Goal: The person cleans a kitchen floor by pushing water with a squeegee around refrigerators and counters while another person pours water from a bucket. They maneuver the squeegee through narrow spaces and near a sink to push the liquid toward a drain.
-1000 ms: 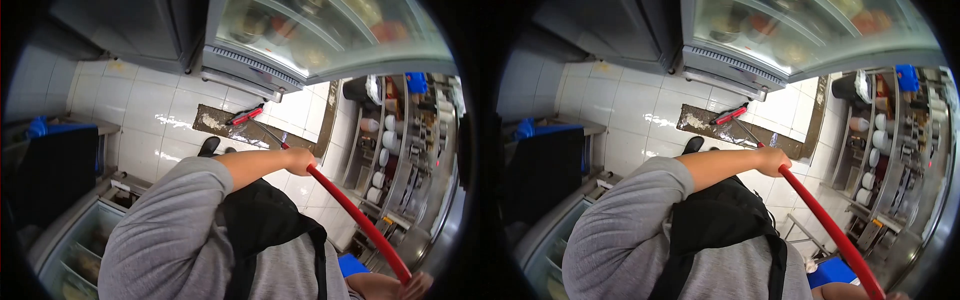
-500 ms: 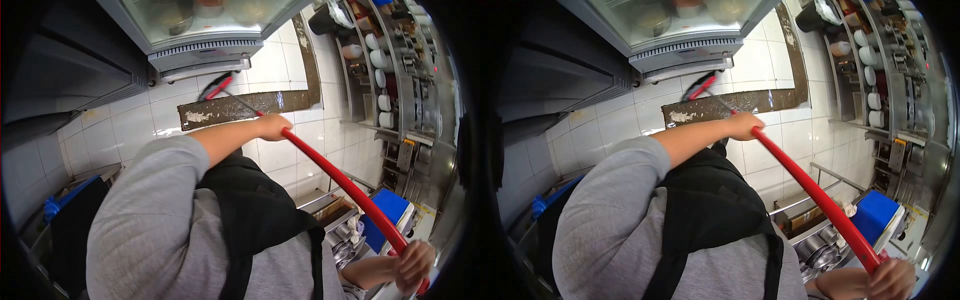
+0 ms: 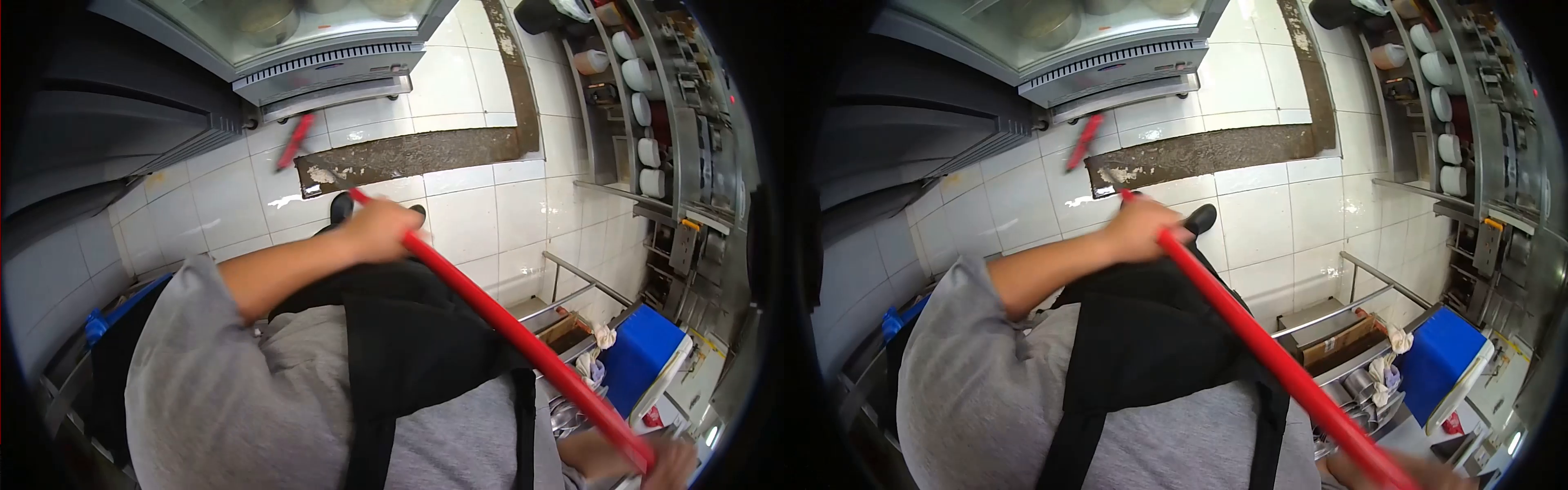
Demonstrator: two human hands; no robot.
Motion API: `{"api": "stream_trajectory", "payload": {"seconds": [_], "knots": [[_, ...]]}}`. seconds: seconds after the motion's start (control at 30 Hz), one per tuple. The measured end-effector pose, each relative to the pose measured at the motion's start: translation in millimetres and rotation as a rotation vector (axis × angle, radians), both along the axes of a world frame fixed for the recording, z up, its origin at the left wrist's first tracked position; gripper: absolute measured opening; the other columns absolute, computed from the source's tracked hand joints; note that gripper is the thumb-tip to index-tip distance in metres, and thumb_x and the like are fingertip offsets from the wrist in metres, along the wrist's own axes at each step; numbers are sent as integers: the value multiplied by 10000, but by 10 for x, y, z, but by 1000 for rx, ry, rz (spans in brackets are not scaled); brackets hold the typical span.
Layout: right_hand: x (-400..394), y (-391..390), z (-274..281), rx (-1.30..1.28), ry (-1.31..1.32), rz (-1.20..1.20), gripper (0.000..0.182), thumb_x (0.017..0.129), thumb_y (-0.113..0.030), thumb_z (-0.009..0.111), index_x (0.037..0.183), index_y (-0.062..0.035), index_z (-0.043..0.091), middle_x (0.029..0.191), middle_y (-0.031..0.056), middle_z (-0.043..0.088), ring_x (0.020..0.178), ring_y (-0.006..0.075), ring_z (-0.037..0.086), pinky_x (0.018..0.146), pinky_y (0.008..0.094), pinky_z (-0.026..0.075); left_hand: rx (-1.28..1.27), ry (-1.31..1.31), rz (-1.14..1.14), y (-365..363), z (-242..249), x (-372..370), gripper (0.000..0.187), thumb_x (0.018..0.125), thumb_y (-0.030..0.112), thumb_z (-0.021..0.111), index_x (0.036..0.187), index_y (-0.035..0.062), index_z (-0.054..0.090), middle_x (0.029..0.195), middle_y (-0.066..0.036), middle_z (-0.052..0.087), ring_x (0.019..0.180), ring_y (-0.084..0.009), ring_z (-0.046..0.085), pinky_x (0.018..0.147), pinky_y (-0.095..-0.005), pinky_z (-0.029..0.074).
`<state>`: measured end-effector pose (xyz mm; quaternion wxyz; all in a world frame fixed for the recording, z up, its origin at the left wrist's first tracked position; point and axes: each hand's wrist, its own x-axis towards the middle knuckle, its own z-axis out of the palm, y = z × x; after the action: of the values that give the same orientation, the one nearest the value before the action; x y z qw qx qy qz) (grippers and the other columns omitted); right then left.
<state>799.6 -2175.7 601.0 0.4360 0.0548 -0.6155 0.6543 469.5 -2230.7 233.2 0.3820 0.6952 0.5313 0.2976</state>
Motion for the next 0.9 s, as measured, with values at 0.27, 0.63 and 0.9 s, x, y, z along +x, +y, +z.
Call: {"api": "stream_trajectory", "payload": {"seconds": [0.27,0.63,0.9], "knots": [[-1117,715,-2701,-169,-555,334,88,821,36,627,761,-12,586,820,117,641,894,285,652,911,421,486,-254,578,790,-1330,-2100,-1212,330,712,296,798,793,54,589,764,-132,578,841,-320,575,733,-387,463],[1169,1920,-222,-7,-324,-33,388,781,-84,616,464,-173,412,395,-55,435,339,53,417,393,179,347,126,-230,403,1414,-834,1982,285,799,340,719,747,108,562,692,-53,589,664,-256,582,664,-371,435],[1248,1451,765,371,-842,80,194,870,-289,554,873,-115,639,866,45,629,764,137,582,676,274,477,-21,-244,-28,2631,-321,3009,380,839,406,644,652,102,516,669,-59,611,697,-277,605,721,-395,447]]}}
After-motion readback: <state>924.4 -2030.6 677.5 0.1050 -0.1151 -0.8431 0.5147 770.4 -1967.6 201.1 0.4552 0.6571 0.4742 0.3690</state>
